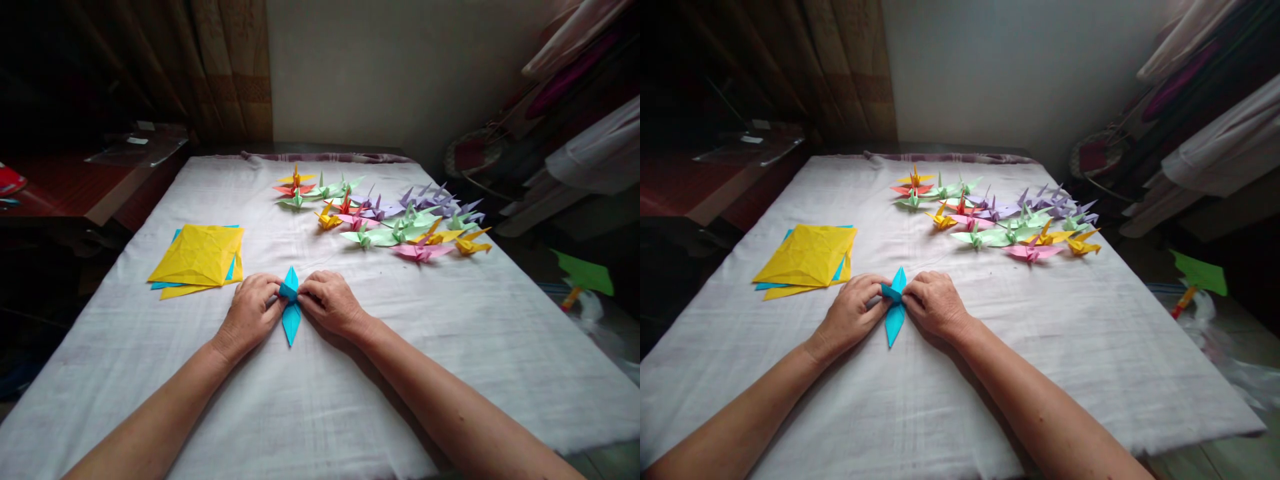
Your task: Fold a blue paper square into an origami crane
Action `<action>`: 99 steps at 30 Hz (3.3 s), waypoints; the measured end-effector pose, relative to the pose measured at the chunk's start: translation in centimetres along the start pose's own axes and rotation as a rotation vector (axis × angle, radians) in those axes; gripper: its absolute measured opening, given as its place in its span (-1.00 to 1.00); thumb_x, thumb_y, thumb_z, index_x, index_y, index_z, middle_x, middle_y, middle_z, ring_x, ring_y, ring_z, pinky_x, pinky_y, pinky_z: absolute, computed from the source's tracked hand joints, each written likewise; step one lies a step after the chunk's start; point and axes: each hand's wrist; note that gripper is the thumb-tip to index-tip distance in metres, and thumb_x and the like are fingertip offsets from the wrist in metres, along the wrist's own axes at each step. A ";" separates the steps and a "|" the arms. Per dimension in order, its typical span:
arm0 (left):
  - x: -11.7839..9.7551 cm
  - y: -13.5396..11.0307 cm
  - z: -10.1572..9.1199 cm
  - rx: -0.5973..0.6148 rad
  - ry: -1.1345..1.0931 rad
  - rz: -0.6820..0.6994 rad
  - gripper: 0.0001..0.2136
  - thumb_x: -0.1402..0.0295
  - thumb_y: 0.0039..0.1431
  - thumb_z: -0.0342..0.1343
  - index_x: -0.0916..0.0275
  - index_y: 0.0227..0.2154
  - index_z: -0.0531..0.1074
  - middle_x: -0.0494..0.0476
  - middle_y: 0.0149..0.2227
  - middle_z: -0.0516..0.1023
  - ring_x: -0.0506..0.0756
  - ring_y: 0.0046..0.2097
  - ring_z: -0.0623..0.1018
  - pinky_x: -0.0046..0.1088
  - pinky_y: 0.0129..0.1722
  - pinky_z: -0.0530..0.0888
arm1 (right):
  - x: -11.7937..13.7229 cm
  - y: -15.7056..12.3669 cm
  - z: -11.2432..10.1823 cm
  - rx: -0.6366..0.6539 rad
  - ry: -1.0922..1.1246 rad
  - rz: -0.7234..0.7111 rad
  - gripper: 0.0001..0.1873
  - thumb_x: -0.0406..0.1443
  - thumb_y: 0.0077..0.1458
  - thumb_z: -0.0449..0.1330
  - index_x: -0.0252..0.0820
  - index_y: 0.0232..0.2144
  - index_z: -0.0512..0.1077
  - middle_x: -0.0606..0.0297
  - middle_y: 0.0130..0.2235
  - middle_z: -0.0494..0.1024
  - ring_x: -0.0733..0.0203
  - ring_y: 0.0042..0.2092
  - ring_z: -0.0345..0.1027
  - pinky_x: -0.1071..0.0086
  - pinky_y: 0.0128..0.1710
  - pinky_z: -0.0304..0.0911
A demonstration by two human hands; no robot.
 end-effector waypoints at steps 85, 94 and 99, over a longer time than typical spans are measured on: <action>2.0 0.3 -1.2 0.177 -0.025 0.074 -0.64 0.37 0.24 -0.01 -0.03 0.05 0.47 0.03 0.05 0.57 0.22 0.20 0.40 -0.04 0.18 0.27 | 1.8 -1.5 -1.9 0.153 0.050 0.015 -0.33 -0.36 -0.05 0.18 -0.11 0.18 0.32 0.12 0.22 0.31 -0.01 0.21 0.15 0.10 0.16 0.02; 2.0 0.3 -1.3 0.164 -0.015 0.049 -0.62 0.39 0.23 0.02 0.01 0.08 0.46 0.13 0.07 0.55 0.23 0.17 0.44 -0.04 0.16 0.32 | 1.8 -1.6 -0.8 0.047 0.048 0.047 -0.49 -0.31 0.02 0.23 -0.09 0.07 0.42 0.14 0.17 0.37 0.02 0.18 0.20 0.11 0.15 0.04; 2.0 0.4 -1.3 0.176 -0.005 0.048 -0.59 0.42 0.21 0.02 0.01 0.10 0.44 0.13 0.08 0.55 0.22 0.18 0.43 -0.05 0.18 0.31 | 1.7 -1.8 -1.1 0.076 0.051 0.011 -0.44 -0.31 0.01 0.24 -0.08 0.12 0.39 0.12 0.20 0.35 0.00 0.20 0.18 0.09 0.15 0.05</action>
Point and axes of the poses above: each hand's wrist, its own y-axis towards the middle knuckle, its own z-axis out of the palm, x = y × z
